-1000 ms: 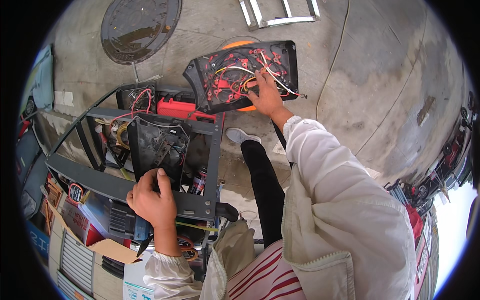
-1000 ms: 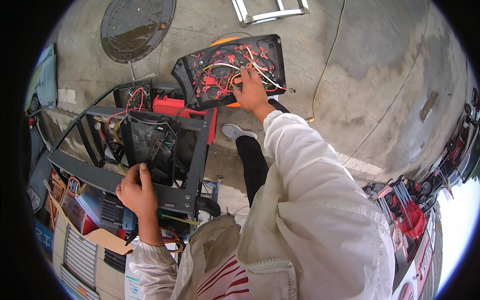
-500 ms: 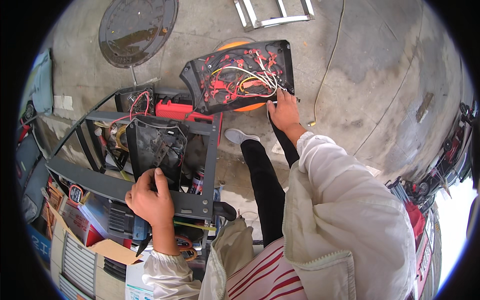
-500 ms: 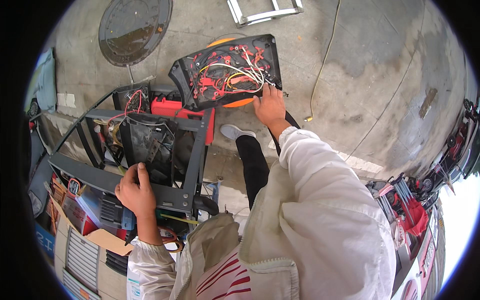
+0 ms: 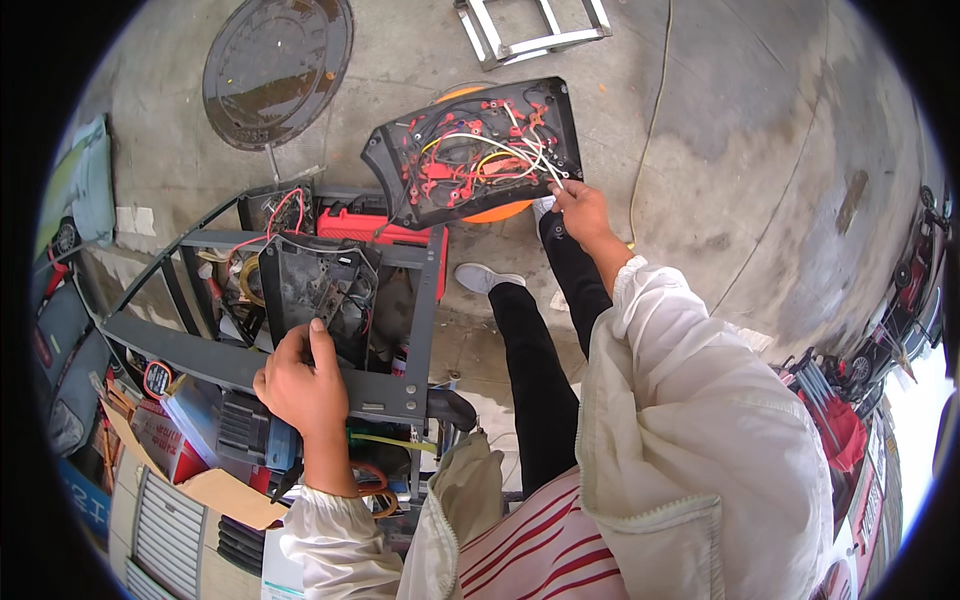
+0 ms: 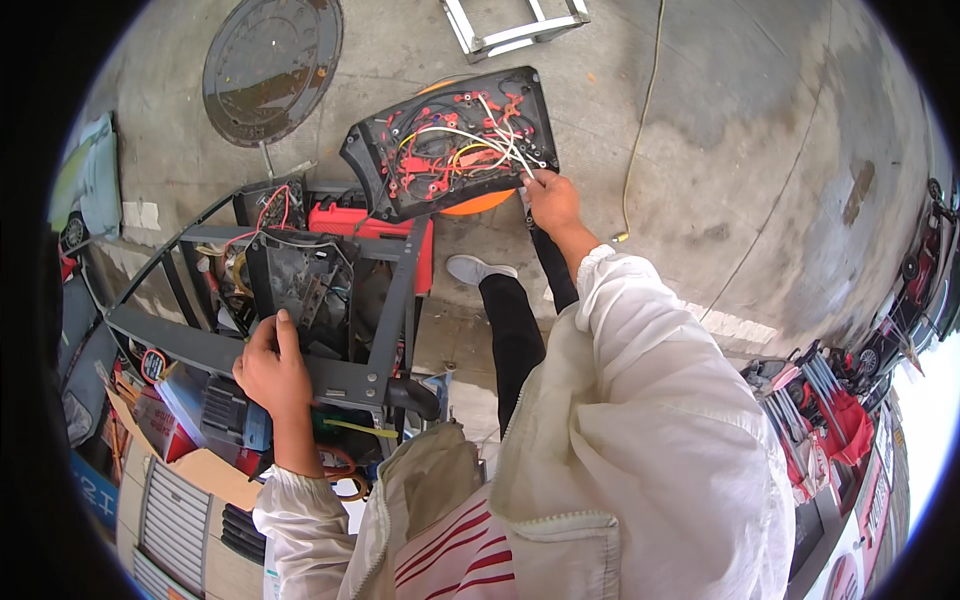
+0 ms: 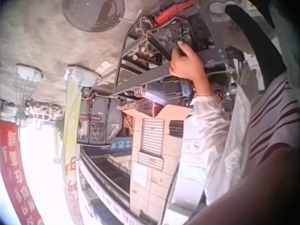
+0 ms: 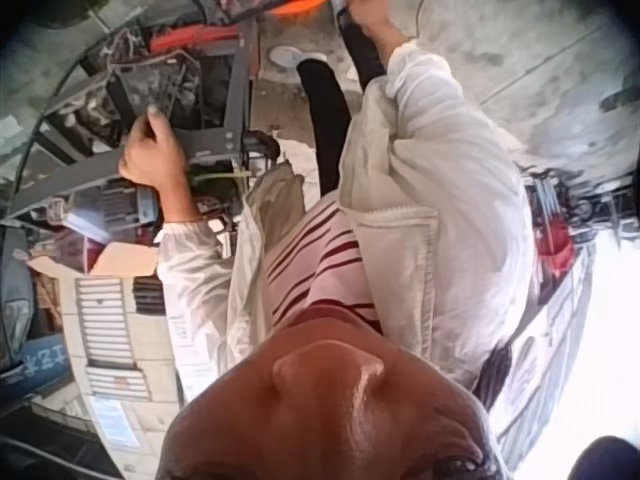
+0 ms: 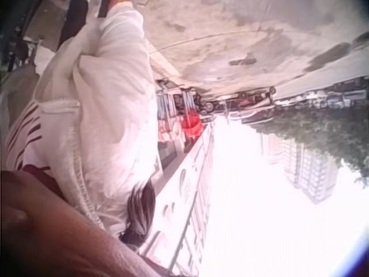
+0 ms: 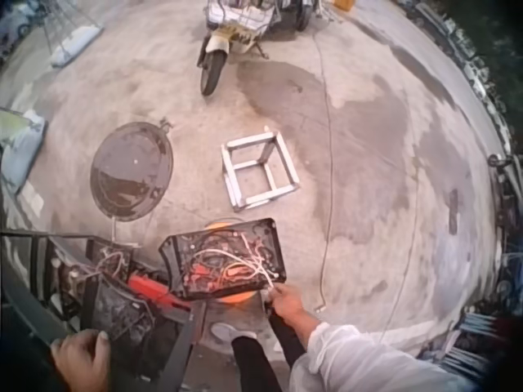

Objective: The person strips insulation from wires using pliers and scissors, then twists and connects wires inside an open electronic device housing. They handle multiple colored wires and tools while working at a cluttered outdoor workspace.

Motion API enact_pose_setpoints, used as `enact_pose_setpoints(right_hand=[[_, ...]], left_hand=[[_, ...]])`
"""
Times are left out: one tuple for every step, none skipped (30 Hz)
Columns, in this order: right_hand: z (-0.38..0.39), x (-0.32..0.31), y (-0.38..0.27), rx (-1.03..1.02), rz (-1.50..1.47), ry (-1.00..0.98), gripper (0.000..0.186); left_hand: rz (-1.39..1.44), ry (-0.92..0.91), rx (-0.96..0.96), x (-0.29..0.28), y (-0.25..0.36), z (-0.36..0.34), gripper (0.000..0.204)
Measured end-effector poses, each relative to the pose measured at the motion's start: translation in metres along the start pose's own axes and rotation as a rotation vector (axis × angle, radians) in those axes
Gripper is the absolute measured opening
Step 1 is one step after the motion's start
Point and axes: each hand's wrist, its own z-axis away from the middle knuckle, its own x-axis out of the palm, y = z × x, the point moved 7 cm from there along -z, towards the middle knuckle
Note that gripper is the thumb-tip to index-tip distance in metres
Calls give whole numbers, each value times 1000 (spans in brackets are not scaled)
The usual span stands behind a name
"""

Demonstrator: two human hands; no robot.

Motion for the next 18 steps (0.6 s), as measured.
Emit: enact_pose_setpoints(right_hand=[[6, 2, 11, 56, -209, -37, 21], [19, 4, 10, 156, -347, -111, 22], [34, 5, 7, 256, -485, -185, 23], [50, 7, 6, 356, -627, -252, 24], [59, 8, 8, 366, -689, -267, 25], [66, 11, 9, 376, -752, -282, 25], [73, 12, 11, 388, -816, -295, 26], [81, 14, 12, 388, -865, -328, 26], [88, 14, 15, 397, -879, -335, 26], [94, 16, 15, 405, -895, -343, 26], [99, 17, 16, 413, -910, -352, 26], [101, 19, 21, 412, -905, -360, 26], [104, 20, 23, 420, -897, -342, 26], [106, 21, 25, 428, -889, -325, 25], [108, 22, 27, 437, -880, -308, 25], [108, 20, 31, 429, -852, -251, 25], [106, 19, 36, 421, -823, -194, 24], [104, 18, 42, 413, -793, -138, 23]], left_hand=[[-2, -3, 2, 1, 0, -1, 33], [-7, -6, -5, 1, -2, 0, 34], [-6, -24, -30, 2, -3, 1, 35], [-3, -43, -47, 2, -4, 1, 36], [0, -62, -64, 2, -4, 2, 37], [1, -64, -67, 3, -4, 3, 37], [0, -68, -68, 3, -4, 2, 38], [-1, -73, -70, 4, -4, 2, 39], [-1, -73, -67, 4, -4, 3, 39], [-1, -71, -65, 3, -3, 2, 40], [-2, -70, -63, 4, -3, 2, 41], [-7, -62, -60, 5, -5, 2, 41], [-13, -53, -58, 6, -7, 2, 42], [-18, -45, -57, 7, -8, 2, 42], [-13, -58, -65, 7, -8, 3, 43], [-8, -72, -72, 5, -7, 3, 43], [-4, -87, -81, 5, -6, 3, 43], [-5, -93, -82, 5, -5, 2, 43]])
